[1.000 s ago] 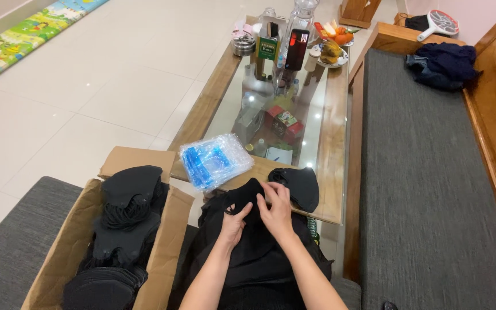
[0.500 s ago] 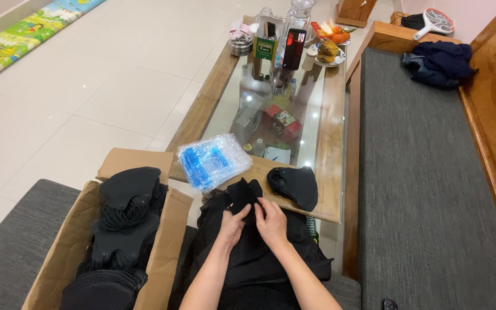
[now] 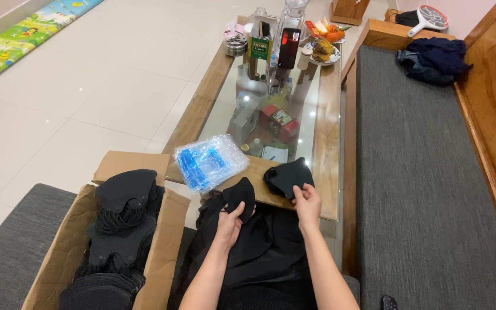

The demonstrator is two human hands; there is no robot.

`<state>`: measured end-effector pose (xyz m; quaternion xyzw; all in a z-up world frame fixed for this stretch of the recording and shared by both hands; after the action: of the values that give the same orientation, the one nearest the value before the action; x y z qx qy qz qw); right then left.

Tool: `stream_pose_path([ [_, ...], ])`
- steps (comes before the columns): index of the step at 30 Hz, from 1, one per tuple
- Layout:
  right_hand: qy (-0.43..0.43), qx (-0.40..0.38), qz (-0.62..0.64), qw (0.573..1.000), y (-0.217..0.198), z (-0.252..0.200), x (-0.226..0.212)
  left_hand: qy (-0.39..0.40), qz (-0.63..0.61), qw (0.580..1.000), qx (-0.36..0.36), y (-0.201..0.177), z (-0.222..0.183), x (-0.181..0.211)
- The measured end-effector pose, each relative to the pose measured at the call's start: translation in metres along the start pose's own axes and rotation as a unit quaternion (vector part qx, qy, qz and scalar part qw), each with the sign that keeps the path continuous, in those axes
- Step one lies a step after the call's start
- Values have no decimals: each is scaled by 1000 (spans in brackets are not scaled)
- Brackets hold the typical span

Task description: Inspecting and sorting black fabric face masks from a cardboard box on a table

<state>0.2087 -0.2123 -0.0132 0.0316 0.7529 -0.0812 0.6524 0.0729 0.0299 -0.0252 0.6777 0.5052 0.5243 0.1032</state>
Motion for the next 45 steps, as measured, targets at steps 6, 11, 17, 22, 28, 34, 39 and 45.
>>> stream_pose_path([
  [6,31,34,-163,986,-31,4,-5,7,15,1000,-3,5,-2,10],
  [11,4,24,-244,970,-30,-11,-37,15,27,1000,-1,-9,14,2],
  [17,-10,12,-283,959,-27,-29,-61,3,26,1000,12,-1,3,9],
  [22,-25,-7,-300,954,-25,-21,-49,-2,43,999,26,-56,50,-41],
  [28,-27,-15,-292,956,-25,-21,-50,7,39,999,-10,-51,54,-45],
  [34,-25,-14,-272,962,-26,-21,-45,23,43,999,-25,-42,43,-34],
  [39,-93,40,-231,968,-27,-51,-69,11,43,999,-27,-24,30,-21],
  [45,-159,-39,-189,968,20,-102,-74,15,31,999,-27,-14,15,-6],
])
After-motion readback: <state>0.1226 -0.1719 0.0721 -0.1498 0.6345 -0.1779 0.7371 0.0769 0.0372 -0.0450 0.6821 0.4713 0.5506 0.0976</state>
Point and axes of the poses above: each hand's wrist, its own z-axis towards the middle knuckle, its own y-axis out of the palm, x = y × z, the point moved 10 cm from there along z, towards the middle knuckle, and after that the axes turned 1 degree about y, right-handed, at the moved point
